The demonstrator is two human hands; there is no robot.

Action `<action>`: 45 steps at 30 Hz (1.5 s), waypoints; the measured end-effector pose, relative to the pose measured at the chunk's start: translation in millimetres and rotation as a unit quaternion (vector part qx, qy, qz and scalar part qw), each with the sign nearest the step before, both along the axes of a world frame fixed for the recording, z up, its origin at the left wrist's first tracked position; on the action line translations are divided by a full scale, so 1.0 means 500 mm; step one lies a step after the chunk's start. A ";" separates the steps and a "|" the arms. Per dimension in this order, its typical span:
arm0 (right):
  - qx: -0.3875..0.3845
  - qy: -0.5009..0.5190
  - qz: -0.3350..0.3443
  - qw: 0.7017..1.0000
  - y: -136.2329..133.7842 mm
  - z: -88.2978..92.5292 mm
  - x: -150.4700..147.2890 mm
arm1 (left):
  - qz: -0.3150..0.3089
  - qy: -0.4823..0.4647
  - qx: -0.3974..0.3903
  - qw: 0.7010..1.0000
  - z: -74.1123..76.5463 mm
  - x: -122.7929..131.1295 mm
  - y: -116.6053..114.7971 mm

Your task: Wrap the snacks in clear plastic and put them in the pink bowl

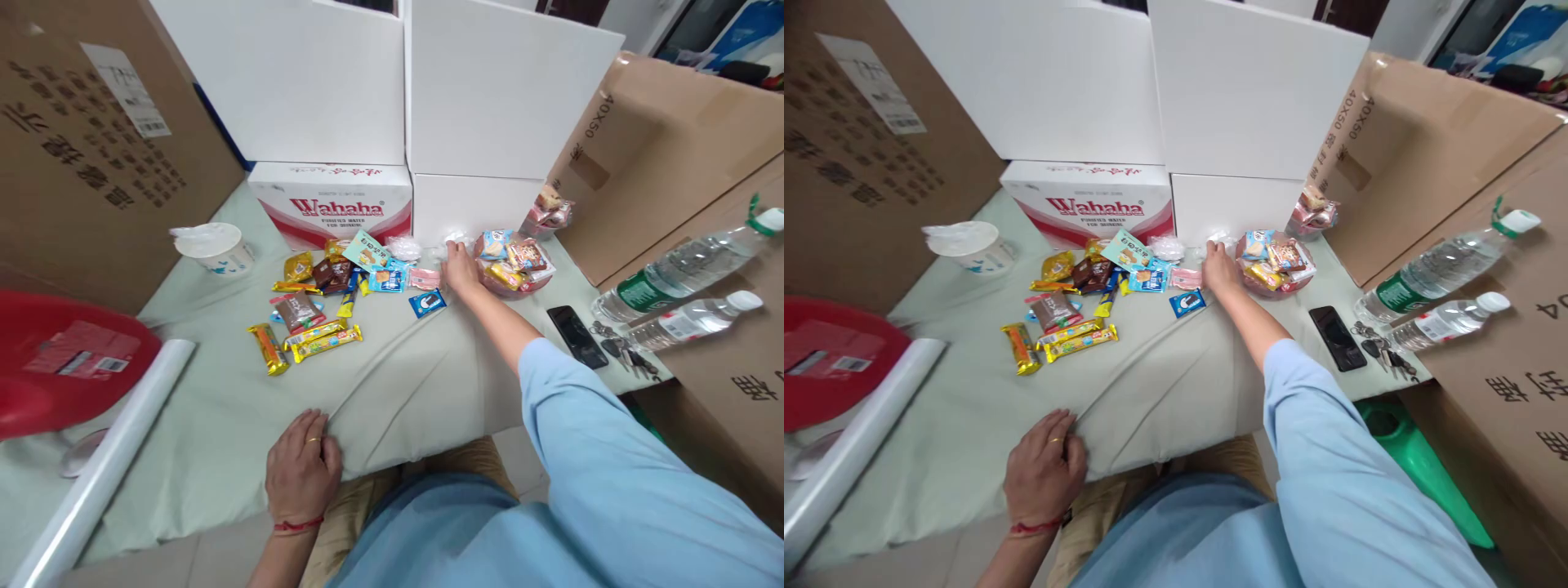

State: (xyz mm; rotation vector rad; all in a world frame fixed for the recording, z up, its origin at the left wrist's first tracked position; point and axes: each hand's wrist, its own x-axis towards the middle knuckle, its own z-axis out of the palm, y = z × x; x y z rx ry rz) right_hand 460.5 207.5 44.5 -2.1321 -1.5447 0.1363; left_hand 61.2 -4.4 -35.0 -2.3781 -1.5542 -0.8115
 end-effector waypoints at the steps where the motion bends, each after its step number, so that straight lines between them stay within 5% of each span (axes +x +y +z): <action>1: -0.004 0.016 -0.005 1.000 0.015 -0.002 -0.006 | -0.002 0.004 -0.001 1.000 0.002 0.000 -0.001; 5: 0.027 0.047 0.005 0.999 0.018 0.015 -0.008 | -0.002 0.006 -0.009 1.000 0.003 -0.003 0.002; 8: 0.096 0.137 0.023 0.986 -0.047 0.042 -0.001 | -0.013 -0.060 -0.021 0.998 0.004 -0.007 0.001; 10: 0.161 0.336 0.051 0.927 -0.122 0.059 -0.002 | -0.025 -0.153 -0.043 0.987 0.014 -0.006 -0.006; 13: 0.158 0.547 0.079 0.818 -0.254 0.074 -0.018 | -0.002 -0.312 -0.113 0.943 0.044 0.009 -0.023; 16: 0.126 0.636 0.067 0.758 -0.367 0.061 -0.052 | -0.001 -0.429 -0.263 0.864 0.082 0.048 -0.026; 20: 0.057 0.673 0.058 0.735 -0.447 0.016 -0.116 | -0.070 -0.597 -0.475 0.643 0.119 0.125 -0.002; 22: 0.038 0.664 0.063 0.744 -0.458 0.000 -0.148 | -0.101 -0.633 -0.502 0.581 0.130 0.160 0.008; 24: 0.018 0.647 0.075 0.758 -0.457 -0.004 -0.175 | -0.142 -0.624 -0.503 0.581 0.139 0.186 0.009; 26: 0.003 0.621 0.097 0.778 -0.453 -0.002 -0.199 | -0.152 -0.602 -0.485 0.616 0.144 0.200 0.001; 29: -0.023 0.579 0.152 0.801 -0.448 0.002 -0.231 | -0.089 -0.592 -0.427 0.678 0.133 0.203 -0.016; 31: -0.037 0.563 0.200 0.801 -0.446 0.001 -0.251 | -0.037 -0.604 -0.398 0.690 0.115 0.195 -0.024; 34: -0.048 0.597 0.216 0.771 -0.437 -0.003 -0.276 | -0.006 -0.646 -0.399 0.651 0.089 0.173 -0.025; 40: -0.035 0.726 0.074 0.683 -0.421 -0.021 -0.271 | -0.019 -0.758 -0.441 0.481 0.090 0.144 -0.002; 42: -0.052 0.721 0.050 0.689 -0.428 -0.031 -0.251 | -0.010 -0.768 -0.437 0.469 0.095 0.145 0.007; 45: -0.093 0.643 0.051 0.758 -0.447 -0.036 -0.215 | -0.014 -0.744 -0.420 0.520 0.093 0.148 0.018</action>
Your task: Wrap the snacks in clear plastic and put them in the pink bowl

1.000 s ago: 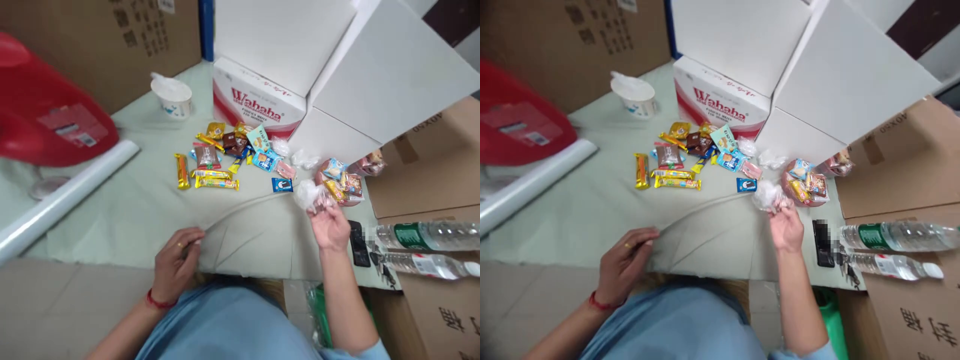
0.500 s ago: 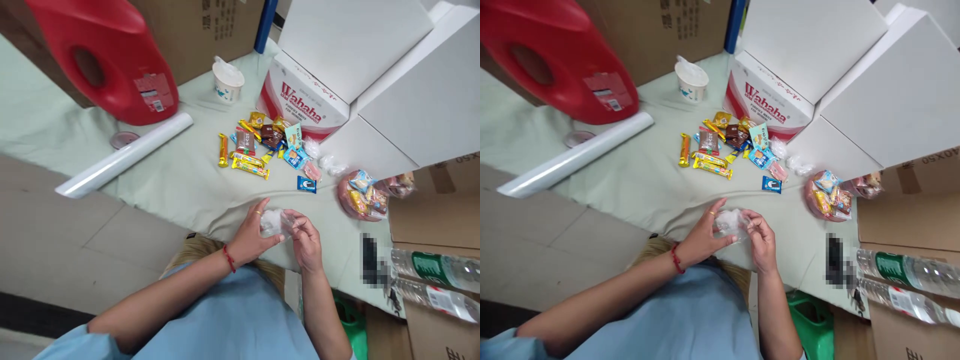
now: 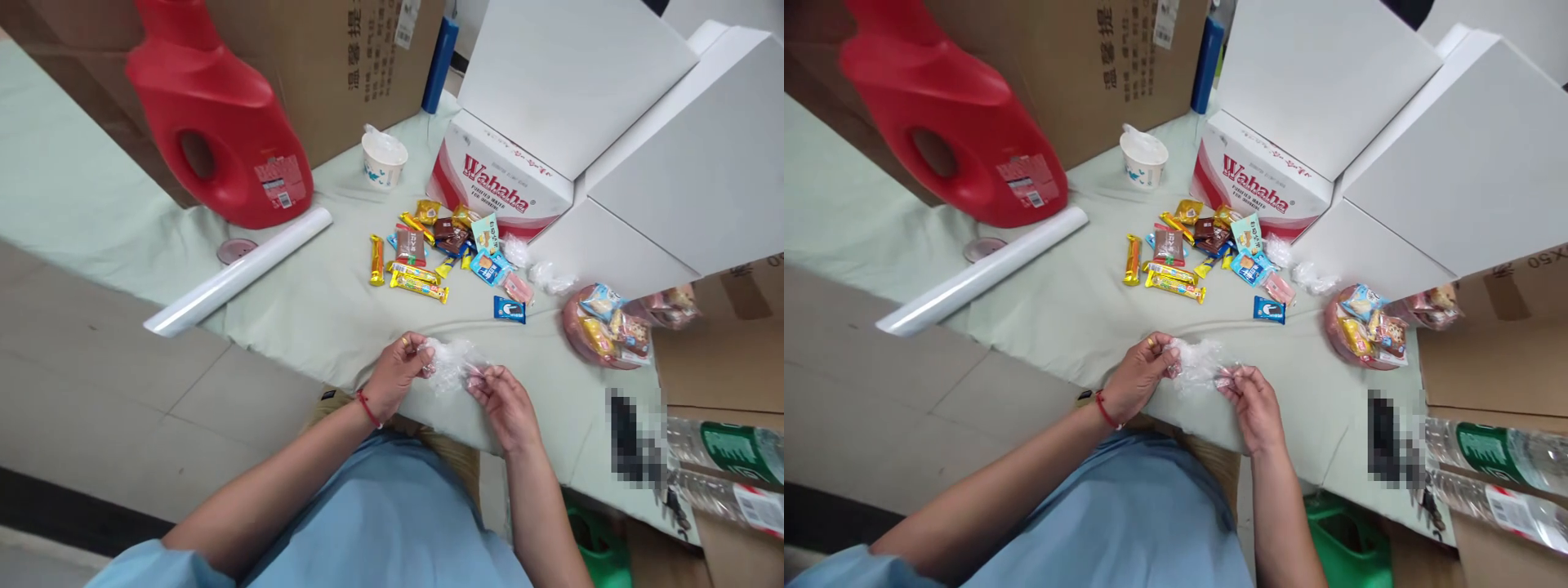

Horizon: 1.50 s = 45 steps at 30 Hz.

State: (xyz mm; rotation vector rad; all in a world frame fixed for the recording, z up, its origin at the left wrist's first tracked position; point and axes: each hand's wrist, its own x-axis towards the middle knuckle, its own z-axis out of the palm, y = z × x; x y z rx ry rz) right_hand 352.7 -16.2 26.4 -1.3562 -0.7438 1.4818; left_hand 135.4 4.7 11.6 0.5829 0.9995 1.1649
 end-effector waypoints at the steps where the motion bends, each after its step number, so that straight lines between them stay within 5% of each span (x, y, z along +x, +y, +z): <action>1: 0.013 -0.053 0.003 0.998 -0.004 0.004 0.011 | -0.005 0.022 0.016 1.000 -0.002 0.001 0.002; 4: 0.111 -0.198 0.008 0.974 -0.002 0.033 0.035 | -0.029 0.082 0.058 0.994 -0.005 0.002 0.001; 6: 0.164 -0.266 0.070 0.947 0.012 0.059 0.039 | -0.049 0.108 0.083 0.990 -0.003 0.004 -0.003; 9: 0.173 -0.317 0.208 0.909 0.041 0.082 0.025 | -0.091 0.127 0.116 0.981 0.003 0.012 -0.005; 11: 0.153 -0.293 0.244 0.912 0.054 0.077 0.006 | -0.110 0.125 0.121 0.979 0.004 0.020 -0.001; 16: 0.041 -0.174 0.141 0.974 0.049 0.023 -0.040 | -0.020 0.109 0.033 0.993 -0.013 0.029 0.010; 20: 0.014 -0.254 0.096 0.962 0.031 -0.004 -0.045 | 0.079 0.215 0.078 0.970 0.007 0.011 -0.003; 24: 0.051 -0.373 0.085 0.922 0.027 0.000 -0.044 | -0.015 0.345 0.227 0.911 0.051 0.014 -0.018; 27: 0.075 -0.351 0.099 0.928 0.031 0.006 -0.047 | -0.078 0.384 0.225 0.892 0.051 0.040 -0.009; 30: 0.068 -0.270 0.076 0.957 0.035 0.010 -0.040 | -0.085 0.312 0.158 0.933 0.023 0.054 0.015; 34: 0.023 -0.167 0.007 0.986 0.029 0.009 -0.009 | 0.015 0.099 0.015 0.995 -0.003 0.034 0.042; 37: 0.000 -0.126 -0.019 0.992 0.016 0.002 0.015 | 0.080 -0.033 -0.051 0.995 -0.003 0.009 0.047; 41: -0.025 -0.090 -0.037 0.995 0.002 -0.009 0.035 | 0.121 -0.089 -0.085 0.985 0.003 -0.013 0.044; 45: -0.035 -0.064 -0.050 0.996 0.000 -0.011 0.041 | 0.090 -0.104 -0.094 0.986 0.009 -0.015 0.036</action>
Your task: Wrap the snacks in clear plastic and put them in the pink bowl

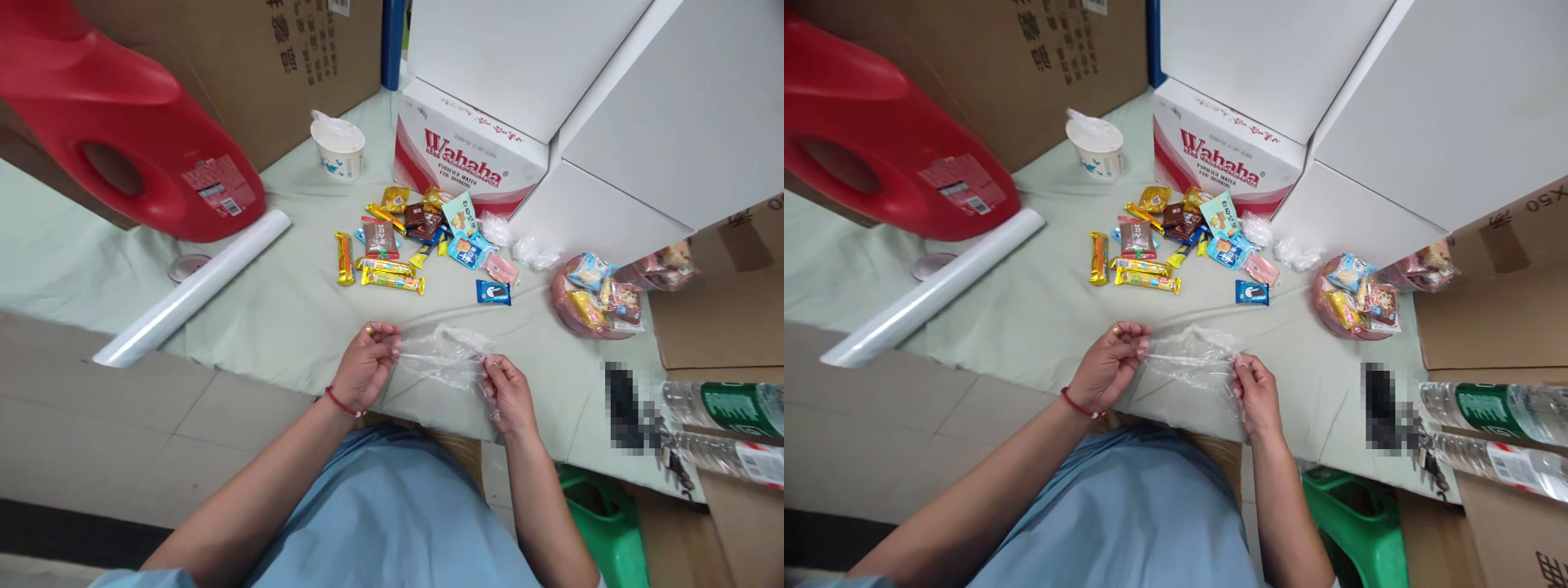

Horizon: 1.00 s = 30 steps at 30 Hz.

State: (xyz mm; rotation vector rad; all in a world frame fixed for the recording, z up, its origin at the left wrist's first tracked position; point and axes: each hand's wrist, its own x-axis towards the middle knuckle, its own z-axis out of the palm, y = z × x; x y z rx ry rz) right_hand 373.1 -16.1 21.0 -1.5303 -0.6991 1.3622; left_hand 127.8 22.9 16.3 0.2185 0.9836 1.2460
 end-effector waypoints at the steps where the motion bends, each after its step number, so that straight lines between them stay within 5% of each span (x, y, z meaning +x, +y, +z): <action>1: 0.004 0.001 -0.003 1.000 0.001 0.001 0.000 | -0.015 -0.013 0.011 1.000 0.004 0.001 -0.003; 4: 0.016 -0.006 -0.003 1.000 0.003 0.003 -0.002 | -0.054 -0.032 0.071 0.995 0.020 0.007 -0.015; 7: 0.026 -0.033 0.006 0.999 0.004 0.006 -0.005 | -0.139 0.084 0.139 0.977 0.033 0.015 -0.025; 11: 0.036 -0.076 0.011 0.996 0.003 0.010 -0.003 | -0.212 0.377 0.181 0.883 0.024 0.026 -0.024; 14: 0.042 -0.097 0.003 0.994 0.003 0.009 0.003 | -0.207 0.469 0.200 0.835 0.006 0.030 -0.016; 16: 0.041 -0.102 0.002 0.994 -0.001 0.005 0.007 | -0.208 0.447 0.199 0.847 -0.004 0.032 -0.012; 20: 0.026 -0.126 0.014 0.992 -0.023 -0.010 0.021 | -0.124 0.272 0.093 0.950 -0.009 0.035 -0.002; 22: 0.017 -0.160 0.058 0.985 -0.038 -0.011 0.035 | -0.072 0.198 0.047 0.976 -0.004 0.034 0.004; 27: 0.041 -0.211 0.294 0.931 -0.051 0.025 0.088 | -0.108 0.107 0.056 0.987 0.013 0.025 0.004; 30: 0.116 -0.263 0.320 0.903 -0.029 0.050 0.087 | -0.177 0.056 0.082 0.979 0.018 0.026 -0.011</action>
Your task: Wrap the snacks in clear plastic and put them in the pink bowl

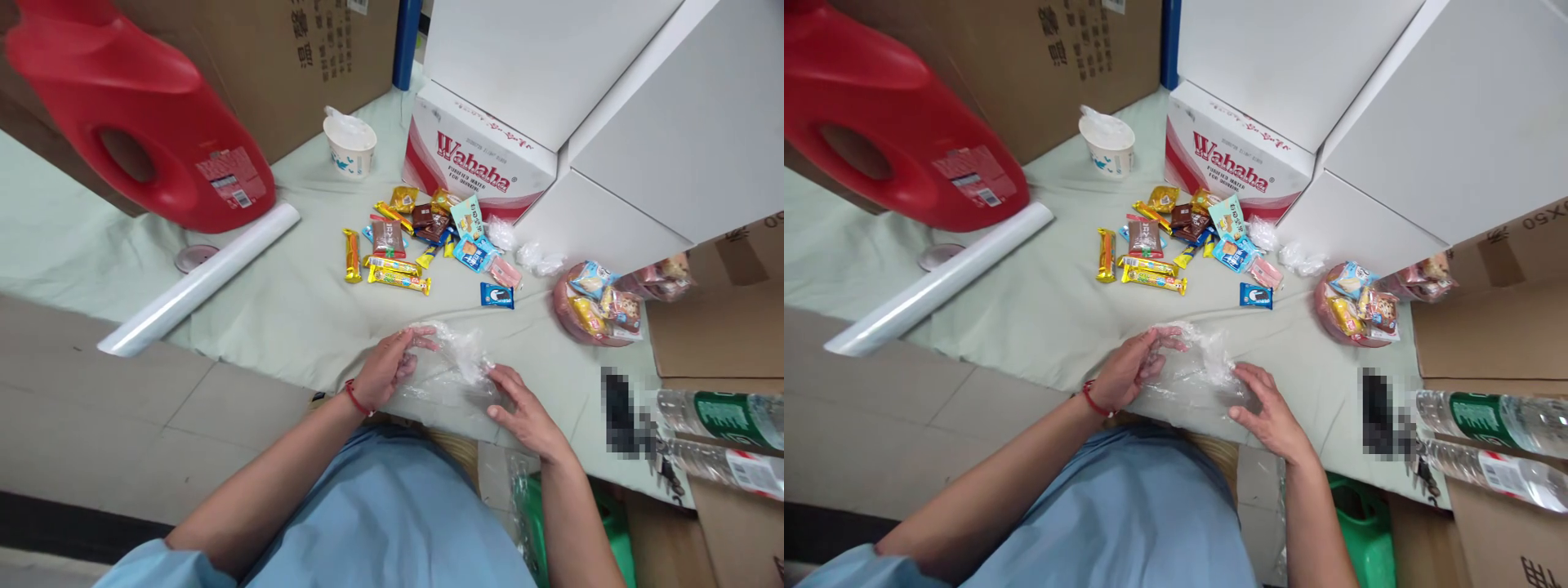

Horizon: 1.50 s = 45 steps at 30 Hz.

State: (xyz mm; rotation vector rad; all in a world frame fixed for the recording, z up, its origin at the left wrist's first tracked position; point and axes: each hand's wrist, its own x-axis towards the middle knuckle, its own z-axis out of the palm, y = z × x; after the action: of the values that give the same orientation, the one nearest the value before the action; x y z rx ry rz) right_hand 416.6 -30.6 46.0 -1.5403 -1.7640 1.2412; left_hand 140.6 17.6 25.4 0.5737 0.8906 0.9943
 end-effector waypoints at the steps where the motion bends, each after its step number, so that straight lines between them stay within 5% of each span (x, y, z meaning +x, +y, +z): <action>1: 0.027 -0.009 -0.002 1.000 0.011 0.004 -0.010 | -0.027 -0.015 -0.001 1.000 0.001 0.001 -0.006; 5: 0.060 0.073 -0.082 0.992 0.068 -0.003 -0.066 | -0.107 -0.053 -0.019 0.993 0.003 -0.003 -0.023; 9: -0.049 0.251 -0.252 0.933 0.130 -0.027 -0.084 | -0.109 -0.037 -0.040 0.993 0.000 -0.027 -0.021; 14: -0.105 0.275 -0.275 0.915 0.178 -0.055 -0.072 | -0.102 0.171 0.005 0.980 -0.011 -0.074 -0.014; 16: -0.092 0.254 -0.273 0.923 0.185 -0.060 -0.073 | -0.086 0.313 0.108 0.940 -0.006 -0.101 -0.013; 20: -0.071 0.228 -0.241 0.941 0.188 -0.053 -0.082 | -0.007 0.516 0.278 0.810 0.025 -0.138 0.008; 24: -0.061 0.224 -0.189 0.954 0.190 -0.040 -0.098 | -0.006 0.558 0.307 0.771 0.032 -0.095 0.070; 28: -0.083 0.247 -0.165 0.951 0.195 -0.028 -0.107 | -0.069 0.486 0.321 0.810 -0.003 -0.013 0.137; 32: -0.060 0.272 -0.197 0.940 0.188 -0.028 -0.100 | -0.065 0.421 0.307 0.851 -0.038 0.029 0.152; 39: -0.074 0.238 -0.294 0.923 0.180 -0.065 -0.073 | 0.018 0.408 0.237 0.881 -0.081 0.010 0.151; 45: -0.072 0.244 -0.313 0.915 0.187 -0.066 -0.048 | 0.092 0.389 0.182 0.898 -0.111 -0.011 0.173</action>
State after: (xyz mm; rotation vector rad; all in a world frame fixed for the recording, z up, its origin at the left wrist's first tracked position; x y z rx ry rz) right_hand 392.4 62.8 13.0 -1.5223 -0.7853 1.2762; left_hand 135.3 104.3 -30.1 1.2803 1.4964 1.1239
